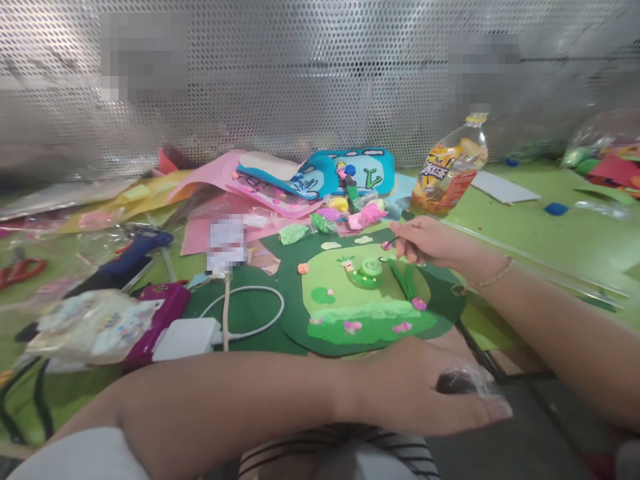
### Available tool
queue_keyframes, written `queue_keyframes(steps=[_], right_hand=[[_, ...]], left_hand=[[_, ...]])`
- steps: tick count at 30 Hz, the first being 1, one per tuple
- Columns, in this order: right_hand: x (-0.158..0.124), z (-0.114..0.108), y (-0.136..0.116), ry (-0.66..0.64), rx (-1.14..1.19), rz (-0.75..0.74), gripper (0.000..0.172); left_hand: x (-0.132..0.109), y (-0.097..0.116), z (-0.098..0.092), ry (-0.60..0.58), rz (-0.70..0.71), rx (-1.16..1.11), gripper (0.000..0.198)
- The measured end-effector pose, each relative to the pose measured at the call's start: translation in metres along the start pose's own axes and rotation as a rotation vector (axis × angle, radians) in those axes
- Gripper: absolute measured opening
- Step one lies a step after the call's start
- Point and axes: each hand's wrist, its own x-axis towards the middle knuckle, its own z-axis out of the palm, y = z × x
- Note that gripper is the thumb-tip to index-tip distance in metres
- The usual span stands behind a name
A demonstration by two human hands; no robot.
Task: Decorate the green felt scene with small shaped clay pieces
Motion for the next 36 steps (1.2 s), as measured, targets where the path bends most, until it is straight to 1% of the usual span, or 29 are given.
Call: queue_keyframes(steps=[2, 8, 10, 16, 22, 24, 28, 31, 33, 36], right_hand=[[0.0003, 0.0004, -0.0003, 0.005, 0.012, -0.002, 0.051], [0.0060, -0.0004, 0.0049, -0.029, 0.114, -0.038, 0.026], [0.0071, -0.0009, 0.0063, -0.034, 0.122, -0.038, 0.022], [0.0056, -0.0006, 0.0046, -0.047, 0.174, -0.014, 0.021], [0.0048, 0.0005, 0.0039, -0.127, 0.191, -0.012, 0.021], [0.0053, 0.0006, 0.0040, -0.140, 0.175, -0.027, 0.020], [0.0061, 0.0007, 0.0046, -0.097, 0.183, -0.035, 0.017], [0.0058, 0.0008, 0.0049, -0.070, 0.185, -0.026, 0.023], [0.0053, 0.0006, 0.0045, -0.066, 0.156, -0.051, 0.027], [0.0045, 0.0002, 0.0030, -0.048, 0.095, -0.111, 0.026]], left_hand=[[-0.0002, -0.0004, 0.0001, 0.002, 0.010, -0.011, 0.031], [-0.0005, 0.0000, -0.0005, 0.004, -0.002, -0.026, 0.029], [-0.0005, 0.0000, -0.0005, 0.010, 0.002, -0.030, 0.030], [-0.0009, 0.0006, -0.0009, -0.010, -0.016, -0.029, 0.030], [-0.0011, 0.0004, 0.0002, 0.005, -0.024, -0.026, 0.031], [-0.0011, 0.0005, -0.0002, -0.007, -0.029, -0.030, 0.032], [-0.0008, 0.0018, -0.0016, -0.018, -0.025, -0.039, 0.031], [-0.0003, 0.0027, -0.0014, -0.003, -0.027, -0.033, 0.032], [-0.0001, 0.0026, -0.0010, 0.002, -0.038, -0.020, 0.032], [-0.0002, 0.0015, -0.0008, -0.007, -0.027, -0.002, 0.031]])
